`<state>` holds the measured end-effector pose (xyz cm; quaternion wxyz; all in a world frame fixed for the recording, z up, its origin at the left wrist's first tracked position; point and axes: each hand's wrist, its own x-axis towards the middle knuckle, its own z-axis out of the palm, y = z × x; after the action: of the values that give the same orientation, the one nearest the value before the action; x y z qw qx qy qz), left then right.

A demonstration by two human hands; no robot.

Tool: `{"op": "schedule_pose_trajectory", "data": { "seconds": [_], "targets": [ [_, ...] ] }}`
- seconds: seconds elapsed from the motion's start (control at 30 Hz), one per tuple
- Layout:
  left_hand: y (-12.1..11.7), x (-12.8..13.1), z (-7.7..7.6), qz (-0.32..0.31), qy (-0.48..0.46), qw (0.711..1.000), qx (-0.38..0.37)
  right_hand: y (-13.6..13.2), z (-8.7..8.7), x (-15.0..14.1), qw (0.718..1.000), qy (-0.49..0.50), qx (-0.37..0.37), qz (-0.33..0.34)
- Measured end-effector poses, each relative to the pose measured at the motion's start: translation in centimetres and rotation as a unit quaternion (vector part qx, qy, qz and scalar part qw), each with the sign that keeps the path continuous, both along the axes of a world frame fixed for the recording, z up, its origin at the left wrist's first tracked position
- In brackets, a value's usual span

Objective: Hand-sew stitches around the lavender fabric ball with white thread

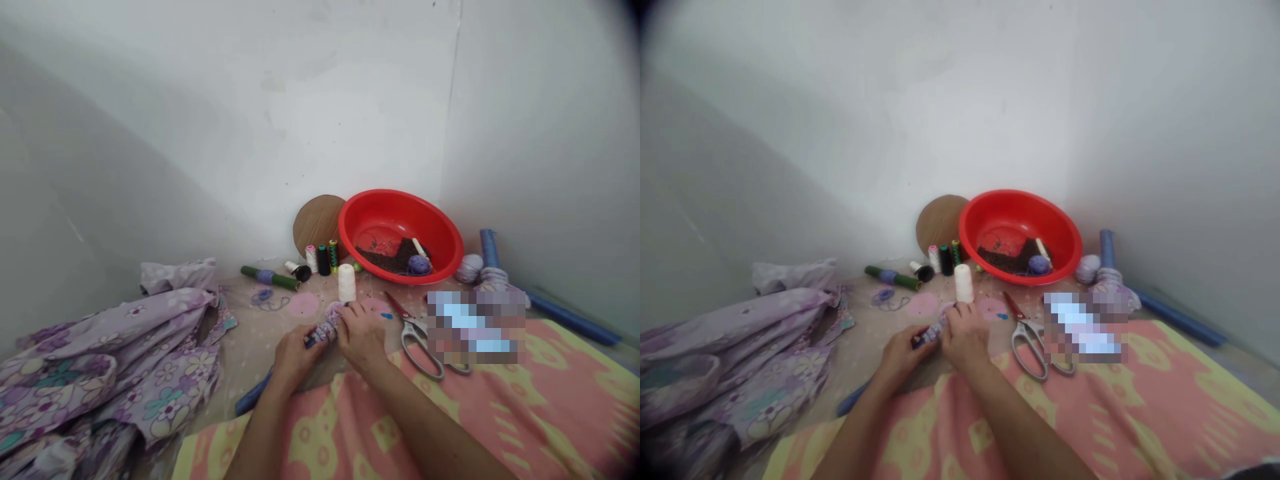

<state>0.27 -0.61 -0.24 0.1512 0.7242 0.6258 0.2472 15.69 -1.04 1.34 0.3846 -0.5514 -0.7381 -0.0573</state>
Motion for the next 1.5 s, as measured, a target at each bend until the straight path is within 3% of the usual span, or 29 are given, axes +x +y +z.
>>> {"op": "schedule_pose_trajectory", "data": {
  "seconds": [0.4, 0.5, 0.6, 0.7, 0.83, 0.9, 1.0, 1.1, 1.23, 1.5],
  "targets": [
    [-0.2, 0.2, -0.2, -0.004, 0.004, 1.0, -0.006, 0.9, -0.9, -1.7, 0.992, -0.1, -0.022, 0.067],
    [-0.2, 0.2, -0.2, -0.006, -0.008, 1.0, 0.004, 1.2, -0.9, -1.8, 0.995, -0.04, -0.01, 0.088],
    [-0.3, 0.3, -0.2, -0.005, -0.013, 1.0, 0.001, 1.4, -0.5, -1.8, 0.987, 0.111, 0.008, 0.118],
    [-0.3, 0.2, -0.1, -0.004, -0.015, 1.0, -0.003, 1.5, -0.1, -1.5, 0.936, 0.313, -0.038, 0.158],
    [-0.1, 0.1, -0.2, -0.009, -0.017, 1.0, -0.003, 1.9, 0.1, -0.4, 0.816, 0.526, -0.127, 0.204],
    [-0.1, 0.0, -0.3, -0.012, -0.022, 1.0, -0.004, 2.3, 0.1, 0.4, 0.779, 0.584, -0.101, 0.205],
    [0.0, -0.1, -0.4, -0.014, -0.028, 1.0, -0.005, 3.1, 0.0, 1.6, 0.755, 0.632, -0.002, 0.177],
    [0.0, 0.0, -0.4, -0.008, -0.03, 1.0, -0.006, 3.6, 0.0, 2.5, 0.768, 0.624, 0.071, 0.123],
    [0.0, 0.0, -0.4, -0.012, -0.024, 1.0, -0.002, 3.2, 0.4, 3.2, 0.817, 0.566, 0.097, 0.05],
    [0.0, -0.1, -0.5, -0.013, -0.015, 1.0, -0.001, 2.2, 1.1, 3.5, 0.87, 0.468, 0.15, 0.031]
  ]
}}
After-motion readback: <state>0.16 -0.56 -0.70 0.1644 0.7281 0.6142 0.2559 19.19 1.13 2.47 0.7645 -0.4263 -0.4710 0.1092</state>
